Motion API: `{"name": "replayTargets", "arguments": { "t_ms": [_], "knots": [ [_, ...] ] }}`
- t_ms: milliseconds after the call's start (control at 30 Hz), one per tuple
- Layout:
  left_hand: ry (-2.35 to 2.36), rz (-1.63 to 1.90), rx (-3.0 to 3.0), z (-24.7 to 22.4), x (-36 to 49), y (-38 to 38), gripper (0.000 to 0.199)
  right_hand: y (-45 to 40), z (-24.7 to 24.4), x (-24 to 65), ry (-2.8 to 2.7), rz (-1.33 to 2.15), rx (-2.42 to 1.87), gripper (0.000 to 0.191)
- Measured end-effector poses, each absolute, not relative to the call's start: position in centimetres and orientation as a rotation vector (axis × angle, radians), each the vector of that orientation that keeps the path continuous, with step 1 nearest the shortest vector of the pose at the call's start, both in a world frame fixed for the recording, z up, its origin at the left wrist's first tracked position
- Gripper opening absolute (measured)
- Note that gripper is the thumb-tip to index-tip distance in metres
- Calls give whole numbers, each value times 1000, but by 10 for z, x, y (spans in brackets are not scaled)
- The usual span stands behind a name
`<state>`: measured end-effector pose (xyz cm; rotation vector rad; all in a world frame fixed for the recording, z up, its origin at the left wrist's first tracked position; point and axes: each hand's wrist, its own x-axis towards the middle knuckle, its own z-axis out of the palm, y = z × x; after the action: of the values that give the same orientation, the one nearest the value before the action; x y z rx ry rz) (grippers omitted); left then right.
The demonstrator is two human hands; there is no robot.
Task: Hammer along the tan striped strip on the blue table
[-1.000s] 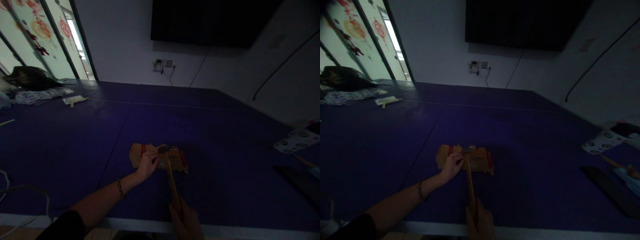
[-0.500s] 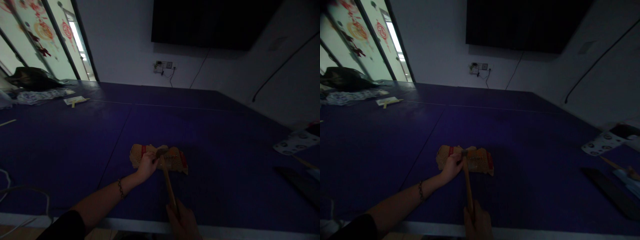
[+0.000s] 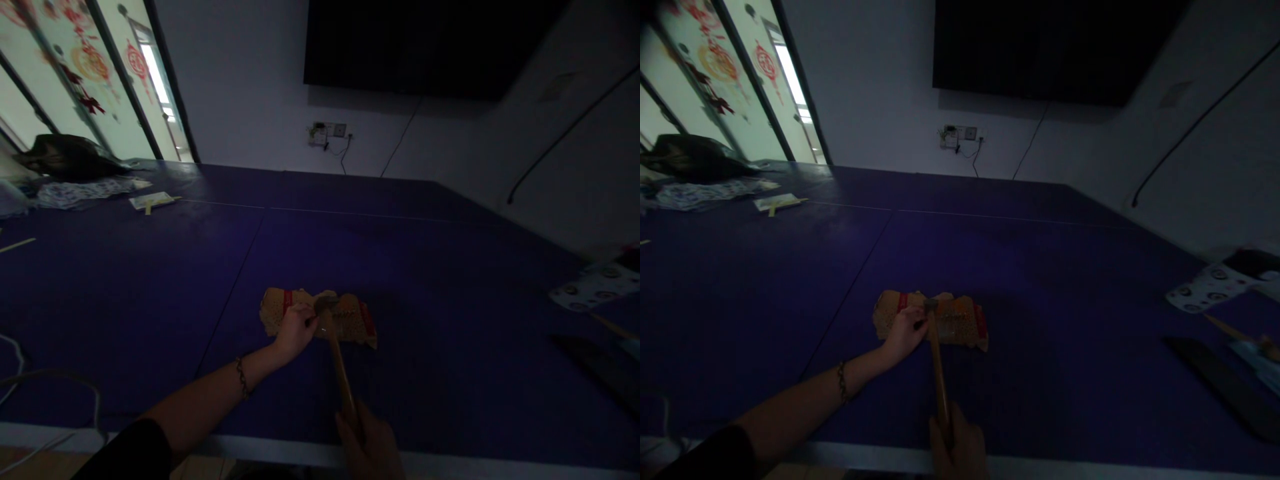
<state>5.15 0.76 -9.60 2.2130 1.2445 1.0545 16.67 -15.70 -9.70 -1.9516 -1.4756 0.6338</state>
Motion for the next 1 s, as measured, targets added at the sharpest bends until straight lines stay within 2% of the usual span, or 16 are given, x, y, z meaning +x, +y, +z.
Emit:
{"name": "replayTargets", "arguments": {
  "t_ms": [133, 300, 500, 800, 1000],
  "knots": [
    [1257, 1067, 2206, -96, 52, 8, 14, -158, -97, 167, -1475, 680, -1913, 64],
    [1243, 1024, 2226, -97, 51, 10, 16, -156, -95, 167, -1449, 679, -1898, 54],
    [1262, 1080, 2205, -98, 52, 8, 15, -158, -97, 168, -1407, 705, -1878, 57],
    [1242, 980, 2210, -101, 50, 10, 14, -155, -100, 169, -1520, 725, -1925, 43],
    [1226, 998, 2210, -101, 51, 10, 16, -159, -104, 171, -1465, 685, -1938, 53]
  ]
}}
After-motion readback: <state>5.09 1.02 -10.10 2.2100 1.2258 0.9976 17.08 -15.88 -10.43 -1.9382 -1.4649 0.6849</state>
